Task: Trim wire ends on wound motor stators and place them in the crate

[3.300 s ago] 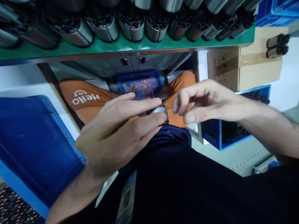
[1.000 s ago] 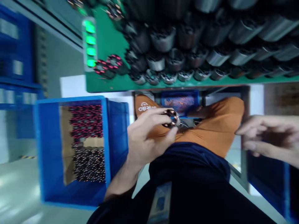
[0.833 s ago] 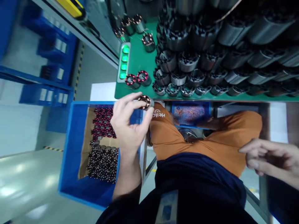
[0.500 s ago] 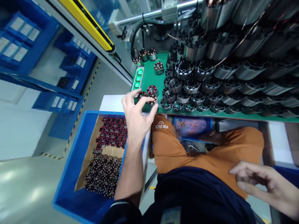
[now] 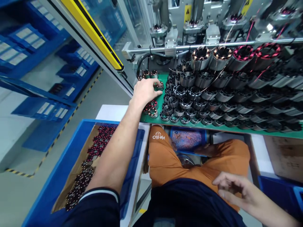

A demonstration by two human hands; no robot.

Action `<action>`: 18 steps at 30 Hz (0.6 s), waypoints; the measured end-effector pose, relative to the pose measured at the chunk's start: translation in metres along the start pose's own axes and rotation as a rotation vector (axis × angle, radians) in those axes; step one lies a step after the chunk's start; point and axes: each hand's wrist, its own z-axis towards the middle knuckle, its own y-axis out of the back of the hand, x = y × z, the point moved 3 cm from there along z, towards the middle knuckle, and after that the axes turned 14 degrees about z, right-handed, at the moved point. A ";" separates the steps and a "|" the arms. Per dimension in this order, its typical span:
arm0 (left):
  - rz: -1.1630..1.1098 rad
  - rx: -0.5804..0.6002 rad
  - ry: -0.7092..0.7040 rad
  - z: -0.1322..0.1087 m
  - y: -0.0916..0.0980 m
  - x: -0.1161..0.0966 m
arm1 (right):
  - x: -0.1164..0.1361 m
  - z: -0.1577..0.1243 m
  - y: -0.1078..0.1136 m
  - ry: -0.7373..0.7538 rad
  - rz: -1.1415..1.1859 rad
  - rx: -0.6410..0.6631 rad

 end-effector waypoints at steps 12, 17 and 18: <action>-0.793 -0.461 -0.425 -0.166 0.058 -0.058 | 0.024 0.015 -0.011 0.195 0.211 -0.069; -0.963 -0.086 -0.408 -0.228 0.028 -0.115 | 0.057 0.037 -0.041 0.341 0.517 0.042; -0.957 -0.057 -0.404 -0.232 0.020 -0.120 | 0.061 0.039 -0.045 0.320 0.523 0.068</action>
